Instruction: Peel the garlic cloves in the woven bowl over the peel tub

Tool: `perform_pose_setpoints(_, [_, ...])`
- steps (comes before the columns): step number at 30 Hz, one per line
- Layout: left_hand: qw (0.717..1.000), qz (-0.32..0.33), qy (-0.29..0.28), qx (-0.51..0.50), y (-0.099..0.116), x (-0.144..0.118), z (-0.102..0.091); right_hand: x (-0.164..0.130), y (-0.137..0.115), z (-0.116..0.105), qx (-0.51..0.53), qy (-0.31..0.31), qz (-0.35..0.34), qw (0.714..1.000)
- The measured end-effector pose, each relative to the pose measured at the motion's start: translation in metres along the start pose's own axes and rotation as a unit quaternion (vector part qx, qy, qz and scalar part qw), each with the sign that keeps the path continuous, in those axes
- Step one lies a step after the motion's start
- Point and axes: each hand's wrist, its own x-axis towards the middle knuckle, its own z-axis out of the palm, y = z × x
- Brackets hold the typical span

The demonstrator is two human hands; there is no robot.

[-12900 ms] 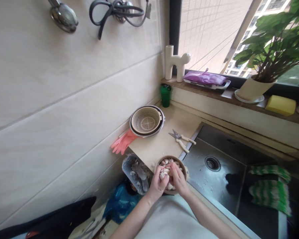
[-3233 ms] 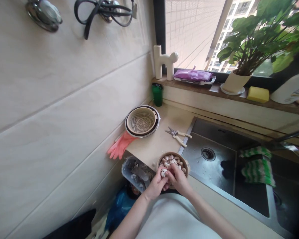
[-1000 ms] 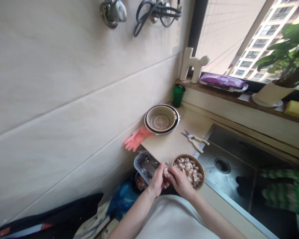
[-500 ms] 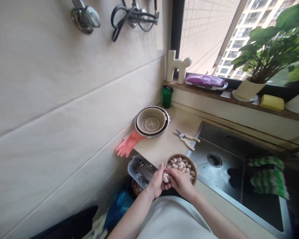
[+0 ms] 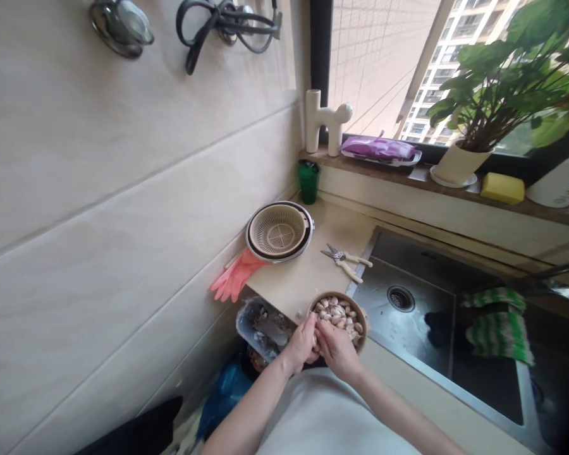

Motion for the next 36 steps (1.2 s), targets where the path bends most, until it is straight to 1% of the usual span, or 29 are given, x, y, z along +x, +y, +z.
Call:
perform_pose_setpoints(4, [0.998,-0.004,-0.016,0.057,0.002,0.003,0.0,-0.001,0.004,0.002,0.037,0.021,0.018,0.999])
perform_pose_setpoints(7, [0.997,-0.017,-0.031,0.073,0.005,0.006,0.0,-0.001,0.01,0.005,0.098,0.029,0.034,0.994])
perform_pose_setpoints(9, [0.995,-0.03,-0.05,0.077,0.009,0.006,-0.001,-0.001,0.015,0.006,0.138,0.034,0.055,0.988])
perform_pose_setpoints(11, [0.992,-0.056,-0.082,0.081,0.012,0.007,-0.001,0.001,0.022,0.006,0.167,0.036,0.074,0.983])
perform_pose_setpoints(13, [0.988,-0.075,-0.106,0.082,0.015,0.009,-0.002,0.003,0.027,0.003,0.183,0.03,0.084,0.979])
perform_pose_setpoints(14, [0.988,-0.073,-0.111,0.08,0.015,0.011,-0.001,0.004,0.028,0.001,0.184,0.026,0.09,0.978])
perform_pose_setpoints(17, [0.994,-0.031,-0.095,0.053,0.014,0.016,0.0,0.005,0.028,-0.007,0.18,0.014,0.113,0.977])
perform_pose_setpoints(19, [0.996,-0.015,-0.082,0.029,0.014,0.018,0.002,0.004,0.026,-0.012,0.173,0.006,0.116,0.978])
perform_pose_setpoints(21, [0.997,-0.025,-0.077,0.018,0.014,0.018,0.004,0.003,0.024,-0.015,0.147,0.009,0.099,0.984])
perform_pose_setpoints(24, [0.994,-0.067,-0.085,0.016,0.018,0.015,0.005,0.004,0.025,-0.018,0.081,0.034,0.047,0.995])
perform_pose_setpoints(26, [0.992,-0.09,-0.088,0.015,0.019,0.012,0.005,0.005,0.027,-0.017,0.063,0.046,0.024,0.997])
perform_pose_setpoints(28, [0.99,-0.102,-0.094,0.018,0.019,0.011,0.005,0.006,0.029,-0.017,0.068,0.065,0.031,0.995])
perform_pose_setpoints(30, [0.991,-0.101,-0.09,0.017,0.017,0.011,0.005,0.007,0.029,-0.016,0.081,0.092,0.057,0.991])
perform_pose_setpoints(31, [0.992,-0.095,-0.079,0.014,0.016,0.011,0.006,0.006,0.028,-0.016,0.088,0.106,0.069,0.988])
perform_pose_setpoints(33, [0.997,-0.071,-0.039,0.014,0.013,0.013,0.007,0.005,0.024,-0.016,0.096,0.118,0.081,0.985])
perform_pose_setpoints(35, [0.999,-0.038,-0.002,0.027,0.01,0.015,0.01,0.004,0.02,-0.016,0.093,0.105,0.076,0.987])
perform_pose_setpoints(36, [0.999,-0.023,0.003,0.033,0.008,0.015,0.011,0.004,0.019,-0.015,0.089,0.097,0.072,0.989])
